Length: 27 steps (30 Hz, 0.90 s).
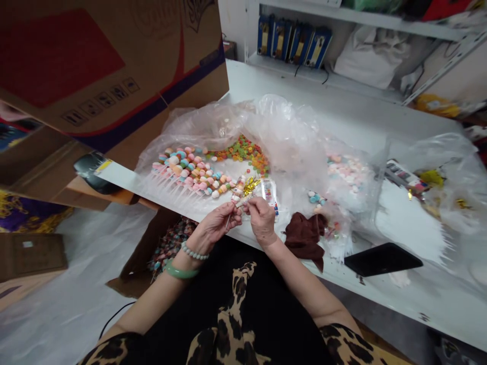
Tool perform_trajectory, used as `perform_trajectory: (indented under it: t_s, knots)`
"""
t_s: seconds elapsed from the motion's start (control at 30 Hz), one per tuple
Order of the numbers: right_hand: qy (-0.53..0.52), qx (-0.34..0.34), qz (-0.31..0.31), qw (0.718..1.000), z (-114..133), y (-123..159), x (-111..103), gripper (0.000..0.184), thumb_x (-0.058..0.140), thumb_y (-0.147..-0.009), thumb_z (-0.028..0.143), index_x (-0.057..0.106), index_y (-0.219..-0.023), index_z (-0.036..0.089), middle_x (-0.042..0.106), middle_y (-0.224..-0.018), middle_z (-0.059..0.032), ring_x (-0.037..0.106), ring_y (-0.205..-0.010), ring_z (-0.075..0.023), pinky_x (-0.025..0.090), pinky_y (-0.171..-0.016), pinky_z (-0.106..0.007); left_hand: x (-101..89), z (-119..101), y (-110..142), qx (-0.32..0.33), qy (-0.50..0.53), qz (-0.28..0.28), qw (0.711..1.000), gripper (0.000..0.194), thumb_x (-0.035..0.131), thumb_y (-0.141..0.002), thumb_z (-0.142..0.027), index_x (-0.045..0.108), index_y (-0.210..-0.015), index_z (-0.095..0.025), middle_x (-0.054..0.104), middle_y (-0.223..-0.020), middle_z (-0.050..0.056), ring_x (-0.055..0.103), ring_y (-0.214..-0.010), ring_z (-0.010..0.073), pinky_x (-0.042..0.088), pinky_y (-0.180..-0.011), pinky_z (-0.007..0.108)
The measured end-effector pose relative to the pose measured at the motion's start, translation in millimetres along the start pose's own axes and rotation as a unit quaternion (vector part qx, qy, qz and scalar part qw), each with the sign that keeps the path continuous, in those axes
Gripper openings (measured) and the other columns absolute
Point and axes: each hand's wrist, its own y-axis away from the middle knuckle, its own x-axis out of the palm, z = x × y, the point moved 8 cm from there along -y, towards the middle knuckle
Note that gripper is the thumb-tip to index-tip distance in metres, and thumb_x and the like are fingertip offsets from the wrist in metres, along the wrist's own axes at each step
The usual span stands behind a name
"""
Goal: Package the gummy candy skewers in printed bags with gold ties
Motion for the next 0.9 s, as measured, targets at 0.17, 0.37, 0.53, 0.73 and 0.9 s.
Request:
perform_trajectory:
  t_s: [0.17, 0.37, 0.53, 0.73, 0.9]
  knots:
    - [0.120, 0.033, 0.016, 0.992, -0.9, -2.2, -14.0, 0.012, 0.053, -0.084, 0.023, 0.064, -0.081, 0.023, 0.070, -0.081, -0.0033, 0.065, -0.079, -0.0211, 0.051, -0.076, -0.036, -5.3, -17.5, 4.5, 0.083, -0.132, -0.028, 0.987, 0.035, 0.077, -0.071, -0.042, 0.057, -0.067, -0.014, 0.063, -0.062, 0.002, 0.054, -0.044, 0.0082, 0.043, -0.048, 0.021]
    - [0.273, -0.136, 0.129, 0.944, 24.9, 1.5, 9.7, 0.019, 0.053, -0.090, 0.018, 0.071, -0.090, 0.023, 0.073, -0.097, -0.0067, 0.061, -0.095, -0.0232, 0.043, -0.088, -0.037, -0.5, -19.6, 5.7, 0.107, -0.203, -0.050, 0.972, 0.035, 0.074, -0.071, -0.044, 0.058, -0.063, -0.014, 0.061, -0.059, 0.001, 0.049, -0.038, 0.0064, 0.034, -0.043, 0.020]
    - [0.248, -0.119, 0.197, 0.941, -2.1, 5.6, 28.8, 0.014, 0.059, -0.089, 0.021, 0.072, -0.082, 0.023, 0.073, -0.087, -0.0028, 0.061, -0.084, -0.0192, 0.042, -0.081, -0.032, 1.2, -12.5, 4.9, 0.083, -0.204, -0.035, 0.975, 0.034, 0.073, -0.071, -0.043, 0.058, -0.063, -0.013, 0.061, -0.061, 0.001, 0.043, -0.035, 0.0040, 0.027, -0.039, 0.020]
    - [0.183, -0.074, 0.191, 0.961, -14.2, 9.4, 25.9, 0.020, 0.051, -0.089, 0.018, 0.068, -0.079, 0.022, 0.067, -0.080, -0.0024, 0.061, -0.077, -0.0180, 0.044, -0.074, -0.029, -10.3, -2.3, -0.6, 0.050, -0.135, -0.054, 0.988, 0.040, 0.077, -0.065, -0.049, 0.054, -0.070, -0.016, 0.061, -0.064, -0.002, 0.038, -0.033, 0.0030, 0.028, -0.033, 0.019]
    - [0.136, -0.053, 0.100, 0.984, 1.5, 9.9, 12.0, 0.018, 0.051, -0.090, 0.022, 0.068, -0.086, 0.024, 0.069, -0.087, -0.0037, 0.063, -0.084, -0.0200, 0.047, -0.078, -0.032, -31.1, 1.1, -6.4, 0.066, -0.133, -0.156, 0.977, 0.037, 0.077, -0.064, -0.044, 0.051, -0.067, -0.017, 0.045, -0.044, -0.008, 0.025, -0.028, 0.0018, 0.013, -0.030, 0.017]
